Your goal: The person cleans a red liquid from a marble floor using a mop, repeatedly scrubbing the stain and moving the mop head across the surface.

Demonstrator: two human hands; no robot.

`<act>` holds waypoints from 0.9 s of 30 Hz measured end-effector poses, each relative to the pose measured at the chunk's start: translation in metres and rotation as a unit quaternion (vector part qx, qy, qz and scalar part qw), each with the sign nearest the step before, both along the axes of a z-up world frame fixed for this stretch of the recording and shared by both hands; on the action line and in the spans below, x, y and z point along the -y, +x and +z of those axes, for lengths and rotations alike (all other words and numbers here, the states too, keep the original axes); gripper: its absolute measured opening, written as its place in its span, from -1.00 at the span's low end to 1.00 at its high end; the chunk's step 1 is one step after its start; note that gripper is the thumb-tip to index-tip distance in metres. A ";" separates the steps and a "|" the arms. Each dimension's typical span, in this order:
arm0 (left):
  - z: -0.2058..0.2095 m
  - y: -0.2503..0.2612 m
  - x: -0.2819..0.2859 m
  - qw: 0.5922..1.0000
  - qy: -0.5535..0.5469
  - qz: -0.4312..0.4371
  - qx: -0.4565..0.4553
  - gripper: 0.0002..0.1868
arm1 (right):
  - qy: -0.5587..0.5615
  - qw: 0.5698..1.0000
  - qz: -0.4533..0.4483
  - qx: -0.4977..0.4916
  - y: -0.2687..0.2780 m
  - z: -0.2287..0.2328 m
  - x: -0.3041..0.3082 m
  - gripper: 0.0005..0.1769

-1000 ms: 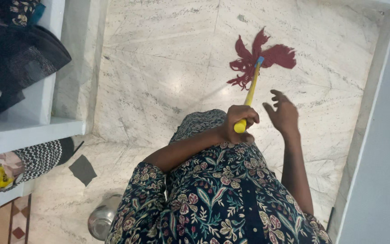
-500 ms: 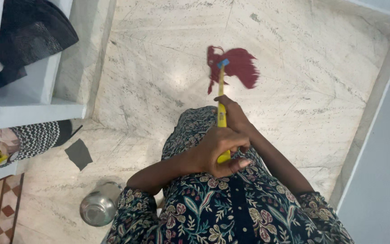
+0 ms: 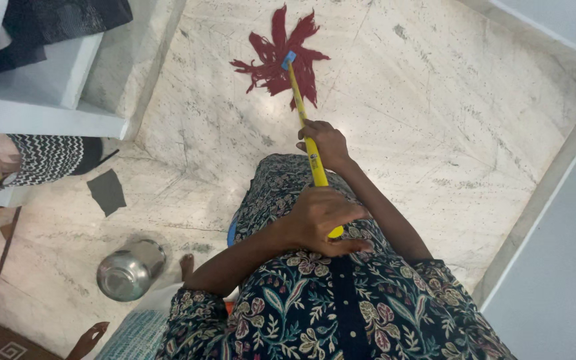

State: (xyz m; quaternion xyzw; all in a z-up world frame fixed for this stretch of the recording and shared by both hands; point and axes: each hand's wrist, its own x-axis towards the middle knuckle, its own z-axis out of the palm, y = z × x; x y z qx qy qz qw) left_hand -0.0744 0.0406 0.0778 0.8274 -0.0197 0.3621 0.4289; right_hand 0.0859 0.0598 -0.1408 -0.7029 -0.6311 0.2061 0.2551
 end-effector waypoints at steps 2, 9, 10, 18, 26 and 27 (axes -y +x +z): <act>0.001 0.009 0.002 1.000 0.010 0.004 0.025 -0.54 | 0.002 0.999 0.021 0.030 0.010 0.008 0.009 -0.73; -0.003 0.046 0.027 0.999 -0.026 -0.014 0.031 -0.74 | -0.067 0.997 -0.005 0.040 0.060 0.025 0.062 -0.72; -0.002 0.051 0.030 0.999 -0.024 -0.020 0.032 -0.74 | -0.075 0.996 -0.025 0.038 0.068 0.026 0.072 -0.74; -0.027 0.135 0.070 0.973 -0.146 -0.167 -0.070 -0.81 | -0.174 0.963 -0.207 -0.016 0.141 0.021 0.181 -0.74; -0.090 0.234 0.144 0.900 -0.233 -0.323 -0.177 -0.79 | -0.269 0.870 -0.409 -0.063 0.211 -0.040 0.327 -0.60; -0.098 0.241 0.153 0.884 -0.238 -0.352 -0.197 -0.78 | -0.268 0.869 -0.411 -0.064 0.212 -0.055 0.348 -0.60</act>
